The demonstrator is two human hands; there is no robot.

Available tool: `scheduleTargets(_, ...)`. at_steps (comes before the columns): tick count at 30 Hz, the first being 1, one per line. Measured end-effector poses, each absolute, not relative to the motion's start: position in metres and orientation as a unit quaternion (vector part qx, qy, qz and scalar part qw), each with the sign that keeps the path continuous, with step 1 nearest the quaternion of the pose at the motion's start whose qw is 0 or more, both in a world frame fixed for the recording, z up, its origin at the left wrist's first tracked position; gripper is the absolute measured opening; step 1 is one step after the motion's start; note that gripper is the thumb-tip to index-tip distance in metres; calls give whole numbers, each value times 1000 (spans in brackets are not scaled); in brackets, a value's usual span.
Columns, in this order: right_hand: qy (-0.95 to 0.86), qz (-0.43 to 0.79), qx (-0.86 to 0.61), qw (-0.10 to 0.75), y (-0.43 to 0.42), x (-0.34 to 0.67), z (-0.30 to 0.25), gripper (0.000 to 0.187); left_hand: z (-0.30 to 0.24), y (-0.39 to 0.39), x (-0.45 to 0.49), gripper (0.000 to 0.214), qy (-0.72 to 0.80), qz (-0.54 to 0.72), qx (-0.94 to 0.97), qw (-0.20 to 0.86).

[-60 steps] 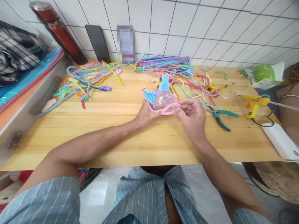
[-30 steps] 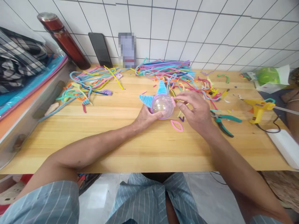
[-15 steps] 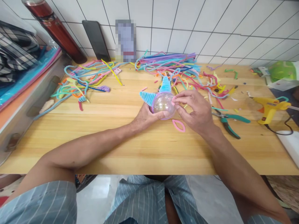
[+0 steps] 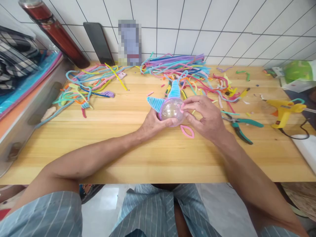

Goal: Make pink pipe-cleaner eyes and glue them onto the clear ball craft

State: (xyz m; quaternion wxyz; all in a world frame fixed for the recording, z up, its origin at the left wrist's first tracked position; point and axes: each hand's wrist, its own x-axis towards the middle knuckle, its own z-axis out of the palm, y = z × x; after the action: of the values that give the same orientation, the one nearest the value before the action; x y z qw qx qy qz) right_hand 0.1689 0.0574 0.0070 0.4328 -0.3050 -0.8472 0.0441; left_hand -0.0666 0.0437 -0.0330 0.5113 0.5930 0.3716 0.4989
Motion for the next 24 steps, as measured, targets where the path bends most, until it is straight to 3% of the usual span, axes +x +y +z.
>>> scheduleTargets(6, -840, 68, -266, 469, 52, 167, -6, 14, -43, 43, -76, 101, 402, 458, 602, 517)
scheduleTargets(8, -837, 74, -267, 472, 51, 162, -9, 14, -44, 51, -90, 110, 423, 502, 612, 441)
scheduleTargets(10, -834, 80, -270, 474, 51, 159, -11, 15, -37, 59, -108, 110, 427, 566, 638, 300)
scheduleTargets(13, -831, 91, -269, 479, 50, 156, -13, 16, -16, 61, -125, 94, 358, 590, 714, 117)
scheduleTargets(17, -828, 103, -265, 483, 49, 153, -12, 19, -4, 46, -113, 41, 261, 463, 847, 7)
scheduleTargets(24, -827, 127, -284, 468, 47, 146, -9, 26, -15, 44, -105, 26, 250, 403, 880, 33)
